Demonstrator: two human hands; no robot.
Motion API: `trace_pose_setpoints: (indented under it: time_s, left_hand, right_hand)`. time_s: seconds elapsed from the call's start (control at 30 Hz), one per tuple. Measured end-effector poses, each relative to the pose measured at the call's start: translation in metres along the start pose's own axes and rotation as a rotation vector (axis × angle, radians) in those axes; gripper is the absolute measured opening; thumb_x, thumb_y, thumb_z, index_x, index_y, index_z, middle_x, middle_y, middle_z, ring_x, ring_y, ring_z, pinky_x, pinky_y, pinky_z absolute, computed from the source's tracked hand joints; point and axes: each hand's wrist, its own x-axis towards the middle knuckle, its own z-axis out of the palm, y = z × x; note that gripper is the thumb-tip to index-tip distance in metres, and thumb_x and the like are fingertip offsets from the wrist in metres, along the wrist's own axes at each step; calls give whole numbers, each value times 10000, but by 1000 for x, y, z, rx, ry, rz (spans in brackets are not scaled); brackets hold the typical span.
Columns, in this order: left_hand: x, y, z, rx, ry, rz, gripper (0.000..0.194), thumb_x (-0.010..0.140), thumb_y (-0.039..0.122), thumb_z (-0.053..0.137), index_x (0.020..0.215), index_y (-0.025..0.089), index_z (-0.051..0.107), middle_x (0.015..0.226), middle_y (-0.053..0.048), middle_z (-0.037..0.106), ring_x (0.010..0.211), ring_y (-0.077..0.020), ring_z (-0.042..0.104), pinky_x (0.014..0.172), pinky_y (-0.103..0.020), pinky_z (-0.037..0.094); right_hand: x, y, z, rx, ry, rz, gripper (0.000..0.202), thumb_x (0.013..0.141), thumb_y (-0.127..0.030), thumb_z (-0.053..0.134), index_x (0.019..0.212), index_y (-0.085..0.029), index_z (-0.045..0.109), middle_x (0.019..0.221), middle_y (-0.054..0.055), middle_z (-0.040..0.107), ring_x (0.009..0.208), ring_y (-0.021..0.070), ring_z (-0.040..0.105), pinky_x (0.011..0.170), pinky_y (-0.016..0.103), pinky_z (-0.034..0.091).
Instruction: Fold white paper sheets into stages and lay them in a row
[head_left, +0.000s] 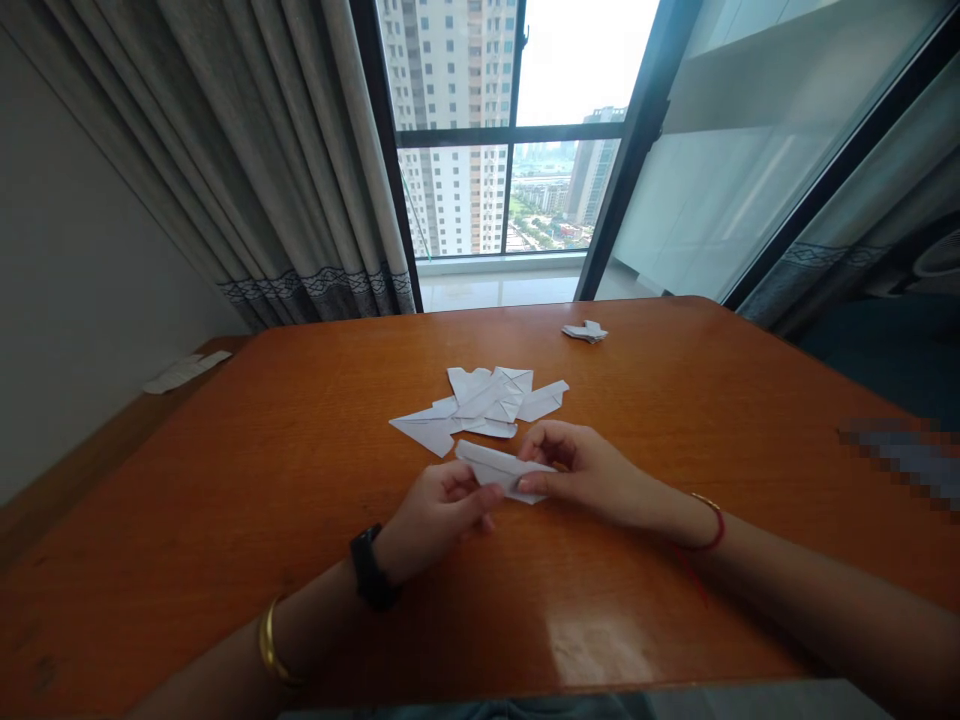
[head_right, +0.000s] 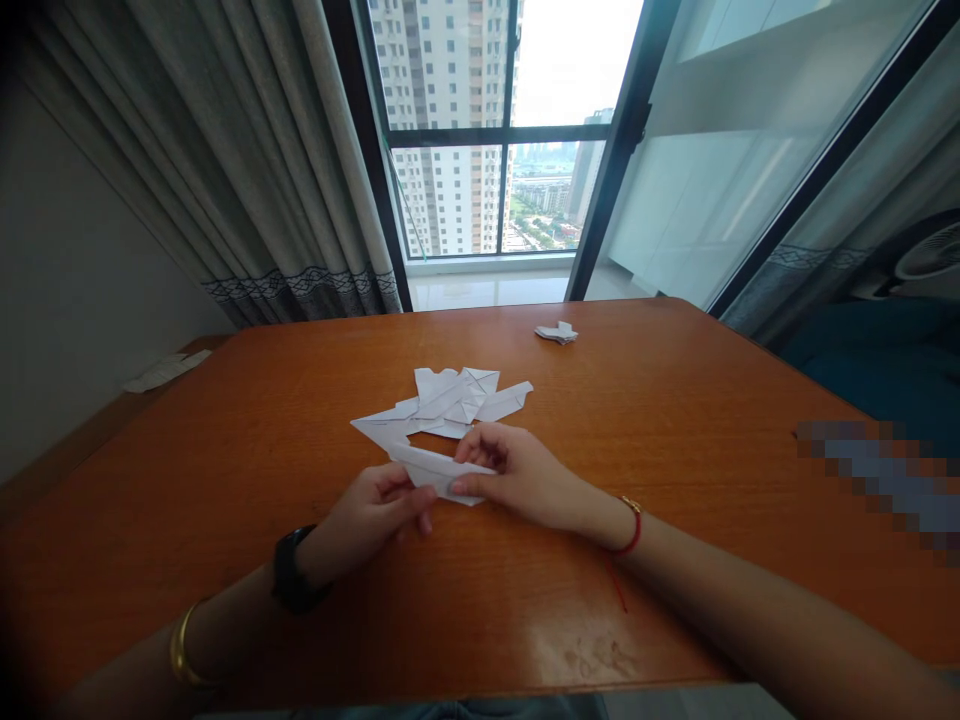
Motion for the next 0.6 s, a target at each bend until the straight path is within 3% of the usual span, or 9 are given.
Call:
trace_pose_setpoints:
  time_s: [0.07, 0.17, 0.27, 0.33, 0.5, 0.6]
  left_hand:
    - [1, 1, 1, -29, 31, -12, 389, 813, 505, 573, 790, 118, 579, 568, -35, 638, 415, -79, 492, 404, -178, 343]
    - [3, 1, 1, -162, 52, -57, 386, 788, 513, 599, 852, 138, 534, 639, -56, 683, 481, -130, 606, 428, -196, 430]
    - [5, 2, 1, -308, 25, -131, 438, 755, 507, 641, 965, 149, 502, 800, -87, 712, 672, -202, 702, 511, -235, 518]
    - [6, 2, 1, -340, 43, -134, 453, 748, 488, 656, 1001, 154, 483, 849, -91, 712, 698, -203, 710, 536, -236, 532]
    - [8, 1, 2, -299, 122, -26, 449, 746, 455, 666, 1005, 143, 472, 649, -32, 674, 537, -159, 665, 462, -201, 491]
    - [7, 2, 0, -362, 173, -17, 377, 757, 392, 671, 969, 144, 482, 696, -40, 680, 599, -161, 677, 514, -217, 522]
  right_hand:
    - [18, 2, -16, -159, 17, -22, 356, 781, -475, 634, 991, -190, 586, 833, 32, 637, 748, 170, 562, 672, 294, 424]
    - [48, 15, -48, -718, 293, 4, 284, 823, -443, 590, 972, -210, 650, 1021, 93, 635, 940, 243, 528, 785, 361, 378]
    - [59, 29, -67, -1032, 198, 96, 276, 726, -490, 683, 819, -230, 677, 1069, 88, 612, 1043, 305, 469, 819, 396, 334]
    - [52, 33, -67, -1054, 112, 155, 265, 726, -474, 678, 767, -215, 641, 995, 69, 624, 969, 271, 508, 767, 358, 346]
    - [20, 26, -52, -922, 41, 250, 308, 715, -452, 672, 898, -217, 593, 948, 47, 640, 791, 206, 570, 606, 273, 359]
    - [9, 18, -52, -881, -54, 333, 244, 684, -363, 694, 839, -199, 600, 870, 48, 652, 707, 192, 576, 552, 264, 352]
